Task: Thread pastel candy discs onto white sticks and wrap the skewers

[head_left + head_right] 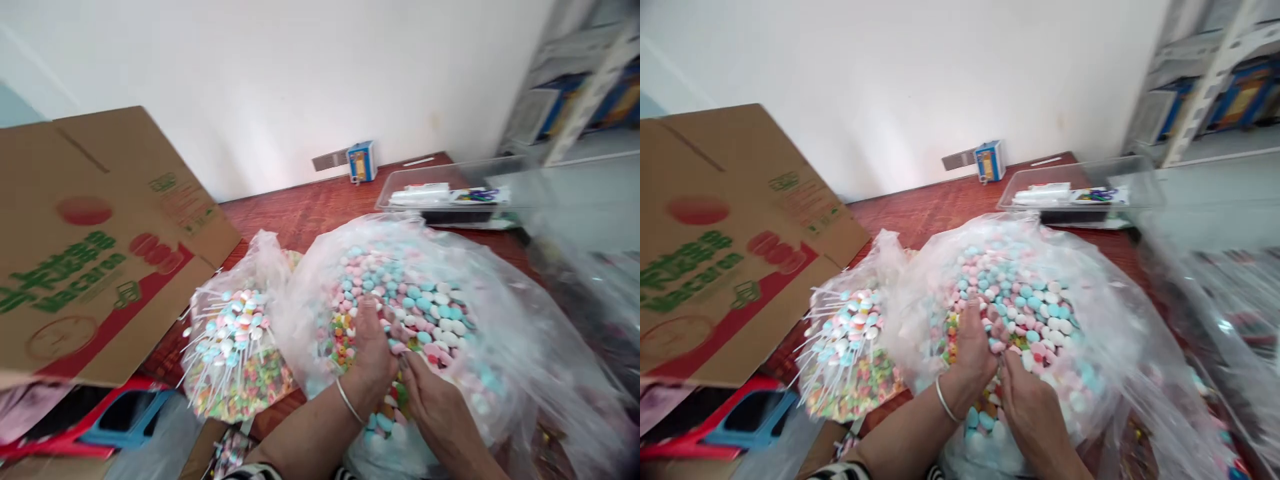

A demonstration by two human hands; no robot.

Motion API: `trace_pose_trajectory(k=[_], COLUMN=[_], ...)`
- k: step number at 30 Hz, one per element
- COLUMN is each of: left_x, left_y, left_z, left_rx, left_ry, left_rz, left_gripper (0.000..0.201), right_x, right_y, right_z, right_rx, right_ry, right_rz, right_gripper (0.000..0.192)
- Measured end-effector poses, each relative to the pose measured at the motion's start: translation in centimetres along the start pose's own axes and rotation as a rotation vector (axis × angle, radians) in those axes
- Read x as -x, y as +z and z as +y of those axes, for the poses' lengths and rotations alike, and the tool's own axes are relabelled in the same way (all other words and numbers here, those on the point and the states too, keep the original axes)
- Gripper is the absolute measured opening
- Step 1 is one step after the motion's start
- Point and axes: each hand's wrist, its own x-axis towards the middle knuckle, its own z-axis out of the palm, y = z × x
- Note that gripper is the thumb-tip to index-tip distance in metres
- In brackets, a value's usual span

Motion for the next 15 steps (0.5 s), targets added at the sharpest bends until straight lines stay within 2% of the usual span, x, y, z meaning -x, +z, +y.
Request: trace_pose_trajectory(k=[3,5,8,11,12,13,15], left_x=[1.0,1.8,3.7,6.2,6.8,7.0,6.2], left_y=[-0.3,-0.9,-2.3,-4.3,-5.2,-6.1,-8.5], left_z=[-0.4,-0.3,1.2,5.7,8.1,10.8,16.4], left_rx=[-0.035,-0.099,-0.235,-0.451,-0.565,-0.661,-0.837], left_ry=[0.070,0.130,0.195,0.341,0.481,0.650,0.976], left_rz=[-0.084,-0.089,-0.118,-0.189,-0.155,-0.096,0.084], left_gripper=[0.039,0.038,0.036,0.032,0.031,0.031,0.031], right_x=[0.3,0.5,0.6,0.0,-0.4,-0.7,-1.2], right_y=[0.2,0.2,0.1,-1.0,-1.7,-2.4,-4.0], right_z=[0.2,-0.1,-1.0,-1.8,-2.0,-2.0,-1.7], right_rx=[-0.072,-0.121,-0.224,-0.372,-0.403,-0.407,-0.355], right_ry=[-0.033,-0.064,-0.153,-0.220,-0.195,-0.137,-0.027], right_rz=[-0.024,-0.033,-0.111,-0.295,-0.300,-0.259,-0.063], right_gripper=[0.026,0.026,0.028,0.029,0.032,0.037,0.041])
